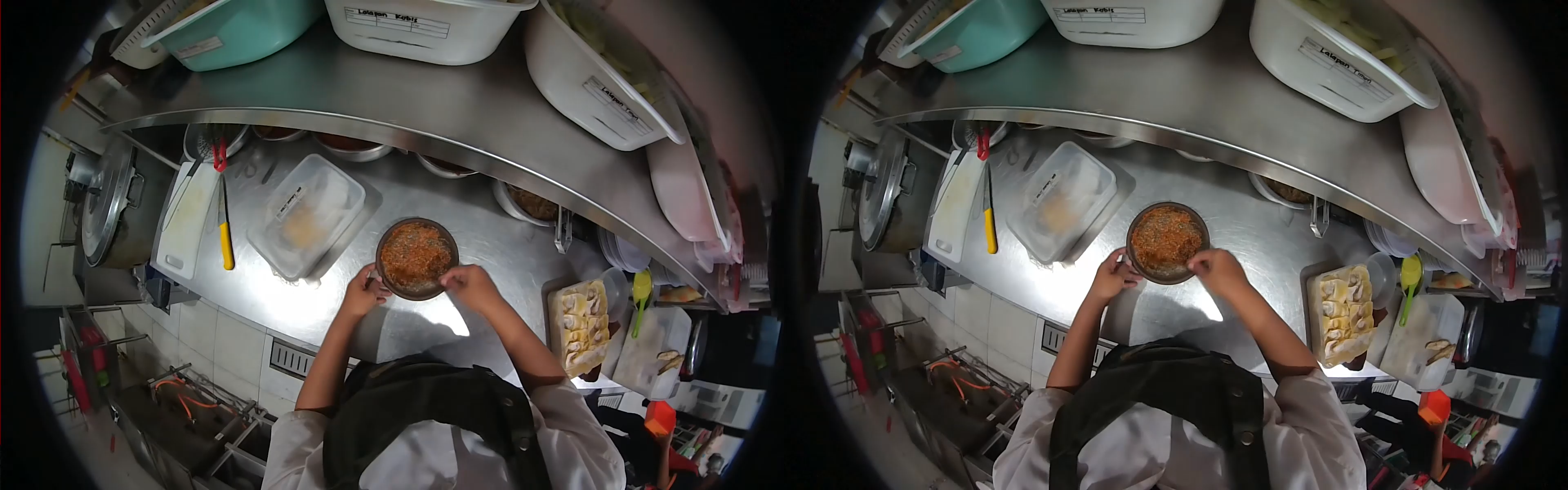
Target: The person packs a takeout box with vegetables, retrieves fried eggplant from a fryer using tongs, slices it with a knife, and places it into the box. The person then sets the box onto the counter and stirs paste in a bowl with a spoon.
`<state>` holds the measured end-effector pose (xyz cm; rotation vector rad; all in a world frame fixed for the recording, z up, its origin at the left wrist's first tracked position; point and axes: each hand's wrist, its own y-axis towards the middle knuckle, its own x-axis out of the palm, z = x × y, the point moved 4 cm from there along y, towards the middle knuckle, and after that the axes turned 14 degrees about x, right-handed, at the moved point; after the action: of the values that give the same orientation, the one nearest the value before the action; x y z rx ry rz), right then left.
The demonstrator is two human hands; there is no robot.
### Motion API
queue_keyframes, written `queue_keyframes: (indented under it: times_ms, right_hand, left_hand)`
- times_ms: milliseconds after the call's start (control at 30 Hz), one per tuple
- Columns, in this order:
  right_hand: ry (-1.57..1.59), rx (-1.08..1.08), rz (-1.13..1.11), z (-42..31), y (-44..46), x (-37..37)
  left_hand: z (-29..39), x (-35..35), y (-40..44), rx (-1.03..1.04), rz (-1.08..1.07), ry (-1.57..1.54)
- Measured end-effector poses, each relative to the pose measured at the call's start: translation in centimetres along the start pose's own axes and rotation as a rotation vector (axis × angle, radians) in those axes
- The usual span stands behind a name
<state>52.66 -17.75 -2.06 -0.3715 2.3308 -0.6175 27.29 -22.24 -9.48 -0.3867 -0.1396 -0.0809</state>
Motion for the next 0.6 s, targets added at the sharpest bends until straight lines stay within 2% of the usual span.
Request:
queue_keyframes:
  times_ms: [67,133,167,200,300,333,367,433,533,600]
  right_hand:
    - [0.056,0.075,0.141,-0.6,-0.1,-1.3]
    - [0.152,-0.026,0.143,1.5,0.5,1.1]
    - [0.2,-0.083,0.144,0.1,-0.2,1.5]
    - [0.069,-0.081,0.052,-0.7,-1.7,1.6]
    - [0.0,-0.084,-0.044,1.2,-0.8,1.5]
    - [-0.034,0.027,-0.045,0.2,-0.6,0.1]
    - [0.105,0.004,0.054,0.4,0.5,-0.1]
    - [0.178,-0.033,0.155,0.3,2.5,0.5]
    - [0.051,-0.163,-0.07,0.5,1.7,2.9]
    - [-0.081,-0.027,-0.108,0.2,1.4,1.8]
  left_hand:
    - [-2.1,0.6,-1.1,-0.022,-0.026,-0.056]
    - [-3.3,1.9,-2.2,-0.042,-0.058,-0.128]
    - [-3.3,2.6,-2.7,-0.036,-0.058,-0.133]
    - [-3.1,3.3,-3.0,-0.027,-0.053,-0.138]
    - [-3.0,4.2,-3.5,0.001,0.0,-0.168]
    - [-2.8,4.5,-3.4,0.013,0.022,-0.176]
    - [-2.8,4.9,-3.3,0.025,0.041,-0.185]
    - [-3.7,5.4,-2.8,0.042,0.096,-0.205]
    - [-3.5,5.1,-1.7,0.054,0.132,-0.18]
    - [-3.0,5.0,-2.0,0.023,0.127,-0.162]
